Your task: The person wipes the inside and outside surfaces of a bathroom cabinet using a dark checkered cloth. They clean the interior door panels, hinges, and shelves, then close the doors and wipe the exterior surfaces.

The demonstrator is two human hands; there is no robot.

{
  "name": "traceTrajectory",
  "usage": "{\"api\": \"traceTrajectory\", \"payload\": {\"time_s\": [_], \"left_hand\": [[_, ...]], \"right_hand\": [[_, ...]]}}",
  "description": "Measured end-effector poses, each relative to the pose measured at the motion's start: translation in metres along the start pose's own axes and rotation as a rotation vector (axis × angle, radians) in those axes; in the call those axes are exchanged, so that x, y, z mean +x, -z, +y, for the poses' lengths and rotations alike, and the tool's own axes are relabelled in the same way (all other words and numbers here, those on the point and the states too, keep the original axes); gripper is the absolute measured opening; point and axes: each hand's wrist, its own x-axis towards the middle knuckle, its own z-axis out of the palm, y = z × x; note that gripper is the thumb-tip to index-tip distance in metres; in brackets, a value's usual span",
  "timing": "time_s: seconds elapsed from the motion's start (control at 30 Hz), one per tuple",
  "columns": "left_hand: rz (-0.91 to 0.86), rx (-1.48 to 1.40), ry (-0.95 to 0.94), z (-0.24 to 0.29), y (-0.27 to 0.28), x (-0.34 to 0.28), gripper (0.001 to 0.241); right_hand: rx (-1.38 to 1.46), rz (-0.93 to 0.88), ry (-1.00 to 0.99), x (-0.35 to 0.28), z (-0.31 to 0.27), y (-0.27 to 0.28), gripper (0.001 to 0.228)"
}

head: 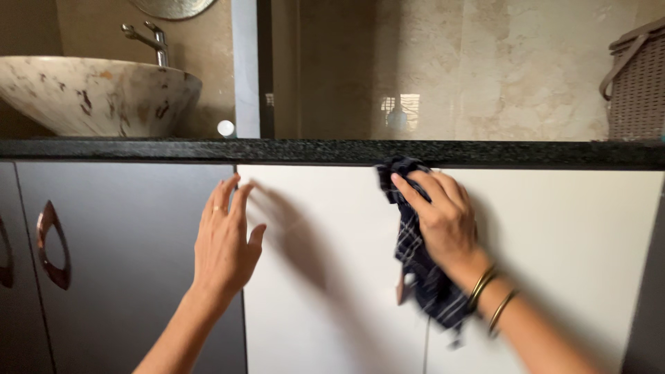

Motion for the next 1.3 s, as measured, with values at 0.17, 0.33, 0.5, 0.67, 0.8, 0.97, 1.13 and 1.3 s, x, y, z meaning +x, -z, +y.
{"api": "traceTrajectory", "payload": {"time_s": [0.17, 0.33, 0.5, 0.67, 0.8, 0.97, 1.13, 1.3], "left_hand": [[-0.040, -0.045, 0.096, -0.030, -0.007, -0.023, 0.071], [0.028, -0.074, 0.006, -0.048, -0.015, -0.032, 0.065], [0.042, -0.198, 0.090, -0.044, -0.019, -0.034, 0.067], [0.021, -0.369, 0.257, -0.038, -0.015, -0.044, 0.075], [0.095, -0.319, 0.253, -0.033, -0.009, -0.058, 0.066], [-0.003, -0.303, 0.302, -0.018, 0.008, -0.087, 0.056], [-0.155, -0.267, 0.327, -0.007, 0.029, -0.113, 0.048], [-0.125, -0.244, 0.349, -0.006, 0.034, -0.115, 0.046]], "right_hand": [[0.165, -0.239, 0.200, 0.030, 0.011, 0.016, 0.049], [0.058, -0.387, 0.398, 0.048, -0.011, 0.012, 0.069], [0.060, -0.327, 0.514, 0.085, -0.066, -0.024, 0.066], [0.155, -0.121, 0.447, 0.103, -0.135, -0.064, 0.057], [0.154, -0.106, 0.398, 0.065, -0.162, -0.080, 0.058], [0.064, -0.587, 0.731, -0.046, -0.198, -0.083, 0.040], [0.311, -0.463, 1.052, -0.103, -0.182, -0.070, 0.051], [0.442, -0.239, 0.605, 0.006, -0.158, -0.073, 0.042]]}}
